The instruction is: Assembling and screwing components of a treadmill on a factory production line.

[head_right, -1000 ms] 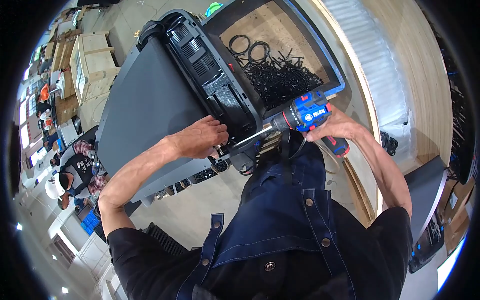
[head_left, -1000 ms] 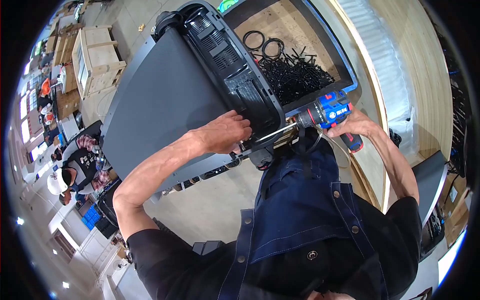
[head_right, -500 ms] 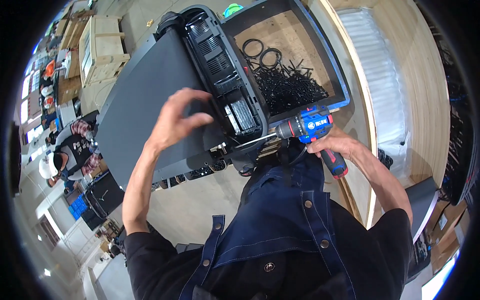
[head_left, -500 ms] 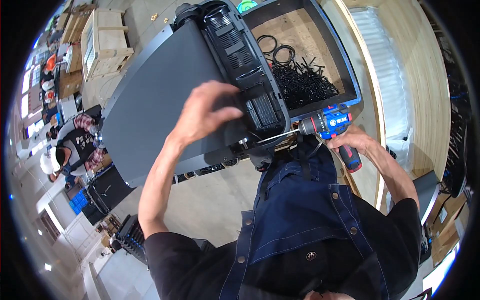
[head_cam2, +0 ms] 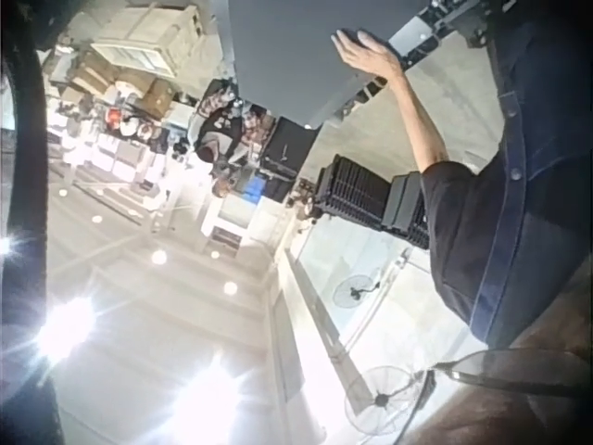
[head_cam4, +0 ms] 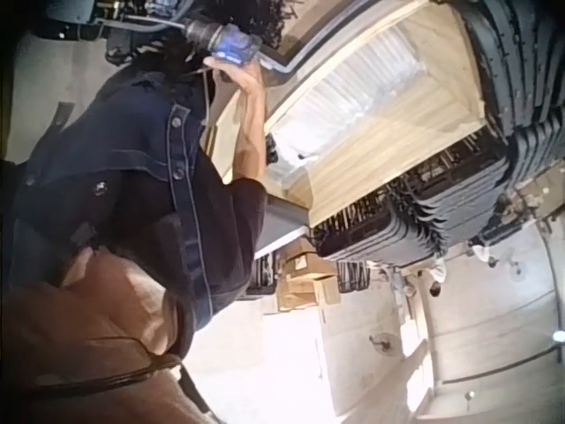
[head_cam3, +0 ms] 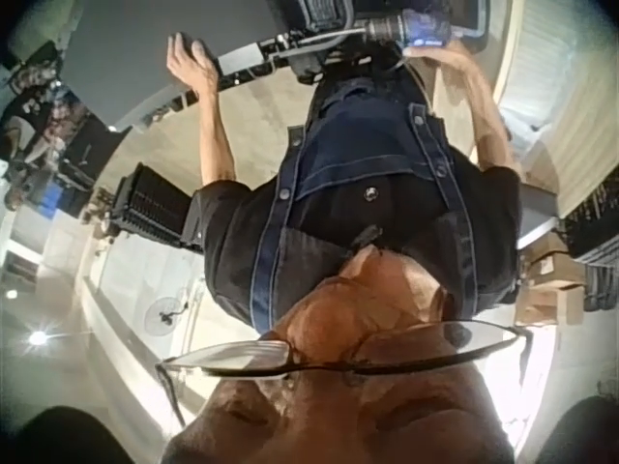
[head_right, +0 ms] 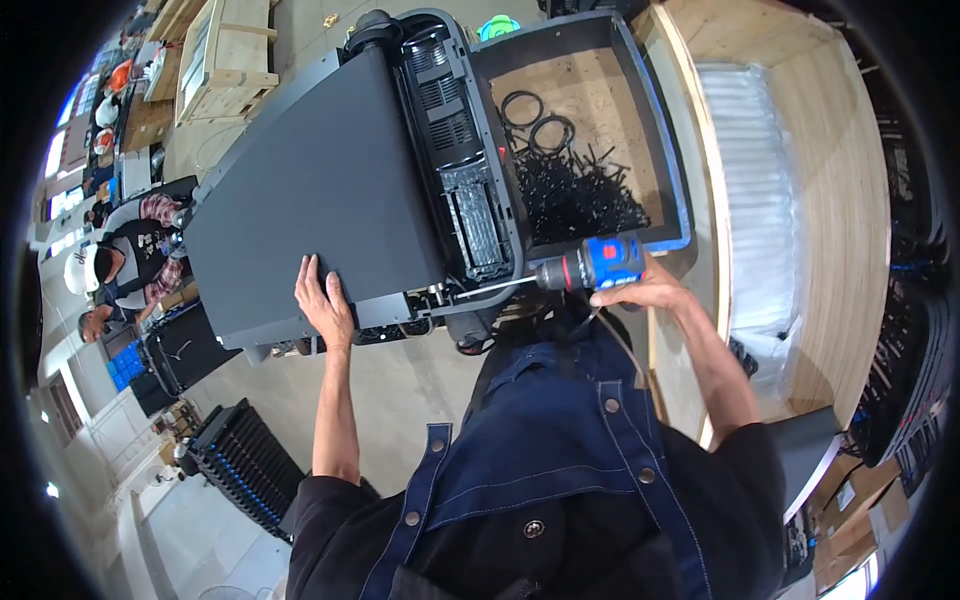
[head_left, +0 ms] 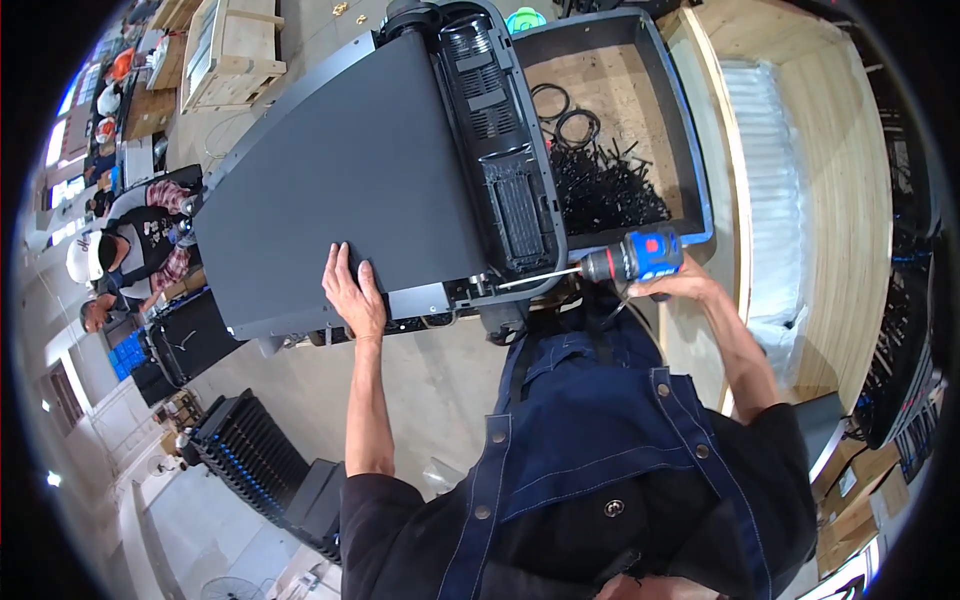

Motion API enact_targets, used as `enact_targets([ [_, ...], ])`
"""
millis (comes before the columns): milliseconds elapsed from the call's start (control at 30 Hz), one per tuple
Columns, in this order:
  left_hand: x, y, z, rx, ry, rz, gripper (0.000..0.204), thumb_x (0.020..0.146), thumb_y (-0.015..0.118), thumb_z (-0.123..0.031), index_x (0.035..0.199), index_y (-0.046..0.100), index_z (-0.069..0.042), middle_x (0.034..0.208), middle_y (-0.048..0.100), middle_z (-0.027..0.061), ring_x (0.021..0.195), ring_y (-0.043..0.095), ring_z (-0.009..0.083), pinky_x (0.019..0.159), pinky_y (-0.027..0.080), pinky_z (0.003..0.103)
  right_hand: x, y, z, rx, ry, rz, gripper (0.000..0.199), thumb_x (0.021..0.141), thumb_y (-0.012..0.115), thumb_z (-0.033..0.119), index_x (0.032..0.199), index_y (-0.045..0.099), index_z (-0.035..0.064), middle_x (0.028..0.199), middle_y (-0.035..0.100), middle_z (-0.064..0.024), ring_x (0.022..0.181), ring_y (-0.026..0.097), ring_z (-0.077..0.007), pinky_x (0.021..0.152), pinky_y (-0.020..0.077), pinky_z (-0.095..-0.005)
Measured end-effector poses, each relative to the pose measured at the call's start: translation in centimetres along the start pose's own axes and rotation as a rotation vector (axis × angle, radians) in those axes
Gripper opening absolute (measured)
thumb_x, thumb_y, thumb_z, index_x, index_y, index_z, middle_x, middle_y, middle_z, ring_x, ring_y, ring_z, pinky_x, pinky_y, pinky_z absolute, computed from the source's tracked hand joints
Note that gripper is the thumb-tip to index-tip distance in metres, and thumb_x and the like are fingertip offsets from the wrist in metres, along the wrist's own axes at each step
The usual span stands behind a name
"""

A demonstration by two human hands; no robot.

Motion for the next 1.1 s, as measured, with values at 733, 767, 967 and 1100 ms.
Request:
enact_targets([
  [733, -1.3, -1.5, 2.1, -0.116, 0.003, 0.004, 0.043, 0.097, 0.062, -0.022, 0.138, 0.057, -0.009, 0.147, 0.050, 0.0131, 0.134, 0.046, 0.0338, 0.112, 0.035, 0.047, 6.9, -6.3, -5.1, -0.047, -0.324, -0.893, 0.045, 0.083, 0.078, 0.018, 0.118, 0.063, -0.0064, 0.097, 0.071, -0.0114, 0.084, 0.066, -0.0159, 0.076, 0.0524, -0.0305],
  [767, -1.4, -1.6, 3.0, -0.137, 0.053, 0.030, 0.043, 0.097, 0.063, -0.022, 0.138, 0.057, -0.009, 0.147, 0.050, 0.0129, 0.134, 0.046, 0.0337, 0.112, 0.035, 0.047, 6.4, -6.5, -5.7, -0.138, -0.312, -0.972, 0.054, 0.086, 0.078, 0.019, 0.127, 0.059, -0.0103, 0.107, 0.072, -0.0162, 0.093, 0.068, -0.0185, 0.082, 0.0533, -0.0306],
  [967, -4.6, -6.2, 12.9, -0.065, 0.201, 0.076, 0.050, 0.090, 0.070, -0.021, 0.138, 0.058, -0.012, 0.147, 0.050, 0.0120, 0.135, 0.045, 0.0343, 0.113, 0.035, 0.049, 2.4, 2.2, -2.3, -0.524, -0.220, -0.837, 0.055, 0.092, 0.070, 0.023, 0.133, 0.056, -0.0115, 0.126, 0.066, -0.0250, 0.115, 0.065, -0.0290, 0.101, 0.0487, -0.0361],
  [1100, -4.3, -6.7, 22.0, -0.134, 0.292, 0.073, 0.055, 0.087, 0.073, -0.029, 0.138, 0.058, -0.014, 0.148, 0.049, 0.0114, 0.138, 0.043, 0.0326, 0.116, 0.032, 0.049, -1.0, 3.9, -5.9, -0.806, -0.124, -1.028, 0.049, 0.089, 0.072, 0.024, 0.129, 0.061, -0.0029, 0.119, 0.069, -0.0206, 0.106, 0.070, -0.0283, 0.091, 0.0535, -0.0383],
])
Point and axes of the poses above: each hand's wrist, its own x-axis towards the middle knuckle, its own y-axis out of the palm, z = x × y, the point moved 1 cm from there along x, towards the middle knuckle
